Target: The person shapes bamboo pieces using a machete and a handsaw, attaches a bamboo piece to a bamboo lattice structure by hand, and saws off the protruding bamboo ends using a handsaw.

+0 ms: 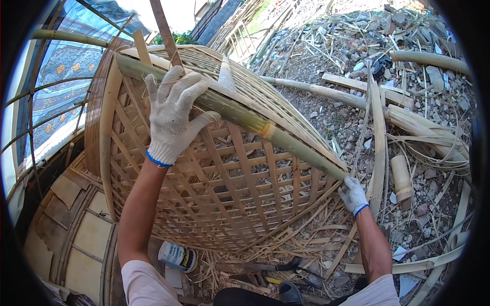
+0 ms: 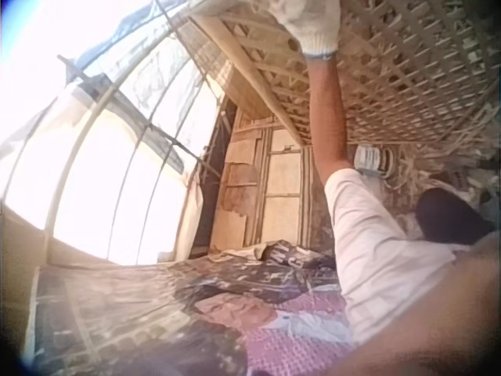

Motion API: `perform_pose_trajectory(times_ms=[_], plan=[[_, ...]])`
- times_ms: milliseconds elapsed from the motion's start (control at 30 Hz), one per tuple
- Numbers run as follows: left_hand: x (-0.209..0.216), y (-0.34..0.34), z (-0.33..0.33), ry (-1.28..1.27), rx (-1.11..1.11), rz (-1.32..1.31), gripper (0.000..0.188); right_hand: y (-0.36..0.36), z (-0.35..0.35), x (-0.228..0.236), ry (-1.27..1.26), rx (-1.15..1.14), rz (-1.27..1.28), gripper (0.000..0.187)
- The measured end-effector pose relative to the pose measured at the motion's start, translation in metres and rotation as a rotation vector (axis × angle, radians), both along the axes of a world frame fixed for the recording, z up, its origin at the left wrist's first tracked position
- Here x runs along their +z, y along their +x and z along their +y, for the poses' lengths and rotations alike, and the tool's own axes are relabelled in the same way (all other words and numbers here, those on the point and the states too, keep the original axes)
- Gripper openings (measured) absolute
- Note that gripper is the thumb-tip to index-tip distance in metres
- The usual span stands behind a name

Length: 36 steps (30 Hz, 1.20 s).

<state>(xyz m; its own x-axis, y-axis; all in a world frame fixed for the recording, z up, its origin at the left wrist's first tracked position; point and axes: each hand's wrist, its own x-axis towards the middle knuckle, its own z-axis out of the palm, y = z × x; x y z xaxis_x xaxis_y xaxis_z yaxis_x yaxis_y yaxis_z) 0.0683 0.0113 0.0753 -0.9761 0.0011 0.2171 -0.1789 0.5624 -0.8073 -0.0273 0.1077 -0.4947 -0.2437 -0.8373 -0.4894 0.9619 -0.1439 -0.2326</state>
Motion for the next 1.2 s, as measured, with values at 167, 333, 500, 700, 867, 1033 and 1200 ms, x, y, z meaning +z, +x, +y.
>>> perform_pose_trajectory(times_ms=[167,333,500,700,867,1033,1200], plan=[[0.005,-0.007,0.003,-0.035,-0.042,0.004,0.068,-0.01,0.004,0.001,0.009,-0.01,-0.009,0.015],[0.002,-0.003,-0.005,-0.065,-0.024,0.004,0.066,-0.004,0.001,0.006,0.022,-0.011,0.001,0.016],[0.002,0.0,-0.005,-0.092,-0.029,-0.008,0.065,-0.004,0.003,0.003,0.006,-0.012,-0.025,0.016],[0.002,-0.001,-0.005,-0.054,-0.024,-0.009,0.066,-0.005,0.004,0.0,0.01,-0.024,-0.024,0.016],[0.004,-0.004,-0.003,-0.104,-0.027,-0.016,0.064,-0.008,0.003,0.006,0.015,-0.022,0.006,0.017],[0.004,-0.005,-0.002,-0.075,-0.037,-0.001,0.064,-0.009,0.002,0.008,0.025,-0.013,0.008,0.017],[0.005,0.0,0.001,-0.059,-0.041,0.003,0.064,-0.004,-0.001,0.003,0.0,-0.019,-0.026,0.014]])
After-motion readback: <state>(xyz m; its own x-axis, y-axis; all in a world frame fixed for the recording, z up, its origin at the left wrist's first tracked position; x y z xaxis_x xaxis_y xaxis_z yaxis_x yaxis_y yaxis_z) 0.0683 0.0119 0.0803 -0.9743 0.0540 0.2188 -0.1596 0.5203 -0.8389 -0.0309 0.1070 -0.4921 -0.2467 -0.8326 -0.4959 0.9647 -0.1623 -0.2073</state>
